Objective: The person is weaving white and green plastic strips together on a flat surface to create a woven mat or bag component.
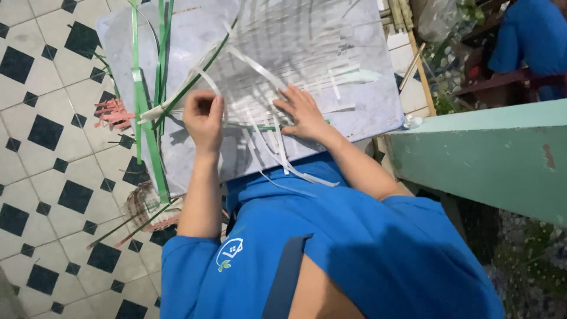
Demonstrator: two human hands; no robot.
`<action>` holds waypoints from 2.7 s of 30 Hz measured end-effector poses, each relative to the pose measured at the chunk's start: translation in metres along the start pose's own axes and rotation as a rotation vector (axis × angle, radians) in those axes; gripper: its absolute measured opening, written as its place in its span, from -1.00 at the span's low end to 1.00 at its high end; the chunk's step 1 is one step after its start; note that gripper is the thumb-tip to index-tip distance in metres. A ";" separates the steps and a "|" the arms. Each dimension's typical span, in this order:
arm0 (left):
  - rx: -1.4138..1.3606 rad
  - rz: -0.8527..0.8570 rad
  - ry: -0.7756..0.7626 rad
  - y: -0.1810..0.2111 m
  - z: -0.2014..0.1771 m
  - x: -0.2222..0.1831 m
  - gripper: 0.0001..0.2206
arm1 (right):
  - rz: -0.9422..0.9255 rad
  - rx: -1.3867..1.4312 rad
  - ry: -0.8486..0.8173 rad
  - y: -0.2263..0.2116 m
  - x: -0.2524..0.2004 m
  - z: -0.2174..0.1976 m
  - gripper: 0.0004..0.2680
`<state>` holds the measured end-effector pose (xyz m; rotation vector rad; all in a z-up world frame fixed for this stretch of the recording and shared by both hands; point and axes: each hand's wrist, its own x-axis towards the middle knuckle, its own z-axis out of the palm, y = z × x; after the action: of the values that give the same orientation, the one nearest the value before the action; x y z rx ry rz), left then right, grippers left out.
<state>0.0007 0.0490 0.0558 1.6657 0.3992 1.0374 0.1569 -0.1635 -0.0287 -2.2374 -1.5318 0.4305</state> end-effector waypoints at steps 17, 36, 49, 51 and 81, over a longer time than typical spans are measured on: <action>0.904 -0.107 -0.874 -0.009 0.037 -0.024 -0.51 | -0.031 0.045 0.058 0.004 -0.005 0.005 -0.44; 0.837 0.008 -0.798 -0.082 0.033 -0.041 -0.59 | 0.041 -0.115 0.228 0.014 -0.035 0.030 -0.87; 1.017 -0.030 -0.812 -0.051 0.041 -0.042 -0.64 | 0.360 0.163 -0.173 -0.050 -0.058 -0.034 -0.83; 1.052 -0.004 -0.818 -0.053 0.040 -0.042 -0.57 | 0.353 0.049 -0.183 -0.039 -0.053 -0.021 -0.87; 1.099 -0.194 -0.964 -0.039 0.057 -0.026 -0.24 | -0.319 -0.275 0.287 0.057 0.019 -0.035 -0.93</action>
<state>0.0402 0.0101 0.0073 2.7578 0.4795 -0.3330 0.2264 -0.1692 -0.0267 -2.0741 -1.8286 -0.1972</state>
